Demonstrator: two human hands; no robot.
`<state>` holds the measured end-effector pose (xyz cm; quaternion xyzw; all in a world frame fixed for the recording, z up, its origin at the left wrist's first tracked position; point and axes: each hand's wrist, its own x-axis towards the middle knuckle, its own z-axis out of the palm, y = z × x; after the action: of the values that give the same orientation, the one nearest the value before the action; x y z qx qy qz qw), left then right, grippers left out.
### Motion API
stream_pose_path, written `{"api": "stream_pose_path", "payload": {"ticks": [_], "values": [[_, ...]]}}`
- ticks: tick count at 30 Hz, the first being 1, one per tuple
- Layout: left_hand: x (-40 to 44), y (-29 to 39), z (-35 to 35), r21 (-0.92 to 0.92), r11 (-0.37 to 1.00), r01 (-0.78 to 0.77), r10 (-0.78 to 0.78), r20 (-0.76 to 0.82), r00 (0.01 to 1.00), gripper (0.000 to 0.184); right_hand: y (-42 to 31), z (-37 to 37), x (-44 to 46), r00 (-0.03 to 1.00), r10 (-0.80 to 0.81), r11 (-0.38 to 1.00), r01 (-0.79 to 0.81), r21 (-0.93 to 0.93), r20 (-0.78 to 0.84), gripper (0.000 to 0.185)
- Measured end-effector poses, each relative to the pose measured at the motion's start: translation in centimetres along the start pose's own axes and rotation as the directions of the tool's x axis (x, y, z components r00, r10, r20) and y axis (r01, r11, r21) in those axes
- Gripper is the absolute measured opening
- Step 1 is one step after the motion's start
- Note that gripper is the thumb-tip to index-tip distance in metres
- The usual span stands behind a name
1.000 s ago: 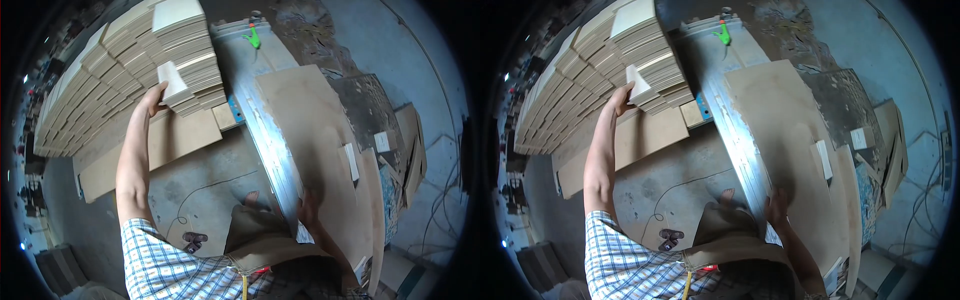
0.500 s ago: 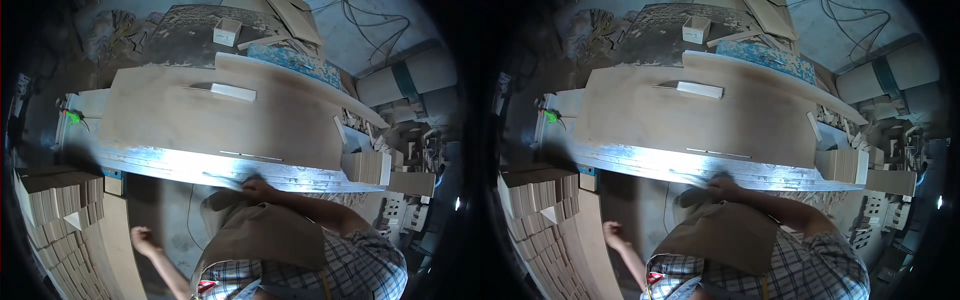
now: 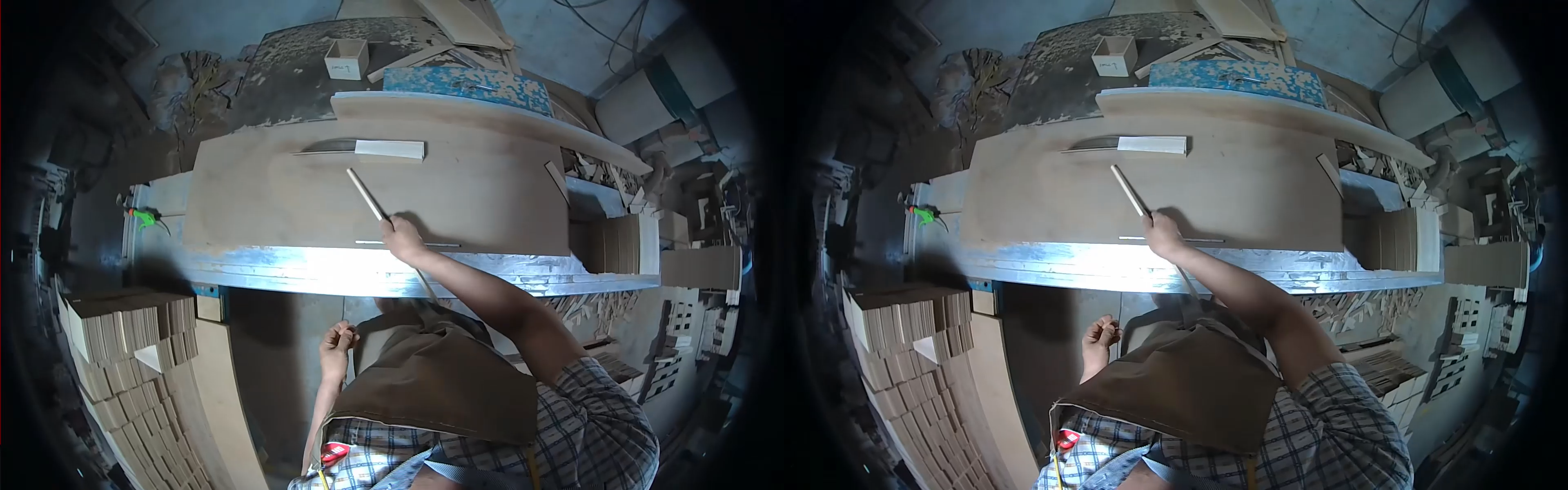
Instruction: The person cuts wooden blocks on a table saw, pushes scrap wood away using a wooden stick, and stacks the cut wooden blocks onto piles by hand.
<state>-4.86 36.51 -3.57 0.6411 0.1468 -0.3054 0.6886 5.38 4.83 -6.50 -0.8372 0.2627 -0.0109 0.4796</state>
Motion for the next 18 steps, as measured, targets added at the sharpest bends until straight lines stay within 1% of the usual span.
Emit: {"api": "stream_pose_path", "payload": {"ticks": [2, 3, 4, 6, 7, 8, 10, 12, 14, 15, 16, 18], "values": [[1.0, 0.0, -0.9, 0.062, 0.998, 0.018, -0.022, 0.065, 0.998, 0.025, -0.5, 0.3, 1.6, 0.992, 0.116, 0.993, -0.116, 0.005, -0.045, 0.044], [1.4, 0.3, -1.2, 0.059, 0.998, 0.020, -0.024, 0.073, 0.997, 0.025, -0.9, 0.0, 1.9, 0.989, 0.144, 0.990, -0.144, 0.013, -0.033, 0.045], [2.0, 0.7, -1.6, 0.094, 0.995, 0.012, -0.020, 0.076, 0.997, 0.024, -1.3, -0.2, 2.0, 0.988, 0.147, 0.989, -0.147, 0.009, -0.042, 0.045], [3.0, 1.3, -2.2, 0.138, 0.990, 0.005, -0.019, 0.096, 0.995, 0.024, -1.5, -0.3, 2.1, 0.977, 0.212, 0.972, -0.212, 0.098, 0.011, 0.048], [3.5, 1.5, -2.4, 0.132, 0.991, 0.013, -0.023, 0.077, 0.997, 0.024, -1.5, -0.3, 1.9, 0.975, 0.223, 0.970, -0.221, 0.102, -0.003, 0.048], [4.1, 1.7, -2.5, 0.126, 0.992, 0.020, -0.028, 0.061, 0.998, 0.024, -1.4, -0.3, 1.7, 0.972, 0.234, 0.968, -0.229, 0.103, -0.035, 0.048], [5.0, 1.8, -2.8, 0.146, 0.989, 0.023, -0.037, 0.092, 0.995, 0.024, 0.2, -0.5, 1.1, 0.962, 0.259, 0.963, -0.250, 0.103, -0.090, 0.048], [5.8, 1.7, -2.8, 0.161, 0.987, 0.025, -0.047, 0.131, 0.990, 0.023, 2.9, -2.0, 0.3, 0.938, 0.282, 0.955, -0.253, 0.157, -0.202, 0.041], [6.1, 1.5, -2.7, 0.155, 0.988, 0.024, -0.049, 0.159, 0.986, 0.023, 8.9, -5.6, -0.2, 0.896, 0.433, 0.846, -0.364, 0.389, -0.103, 0.038], [6.1, 1.6, -2.5, 0.145, 0.989, 0.033, -0.057, 0.163, 0.985, 0.021, 10.6, -8.8, -0.8, 0.896, 0.418, 0.694, -0.207, 0.689, -0.151, 0.037], [6.0, 1.6, -2.4, 0.147, 0.988, 0.034, -0.061, 0.182, 0.981, 0.021, 12.1, -12.0, -1.3, 0.888, 0.414, 0.453, -0.008, 0.892, -0.202, 0.037], [5.7, 1.7, -2.1, 0.133, 0.990, 0.036, -0.062, 0.193, 0.979, 0.020, 15.8, -18.4, -1.3, 0.791, 0.506, 0.661, -0.100, 0.743, -0.344, 0.038]]}}
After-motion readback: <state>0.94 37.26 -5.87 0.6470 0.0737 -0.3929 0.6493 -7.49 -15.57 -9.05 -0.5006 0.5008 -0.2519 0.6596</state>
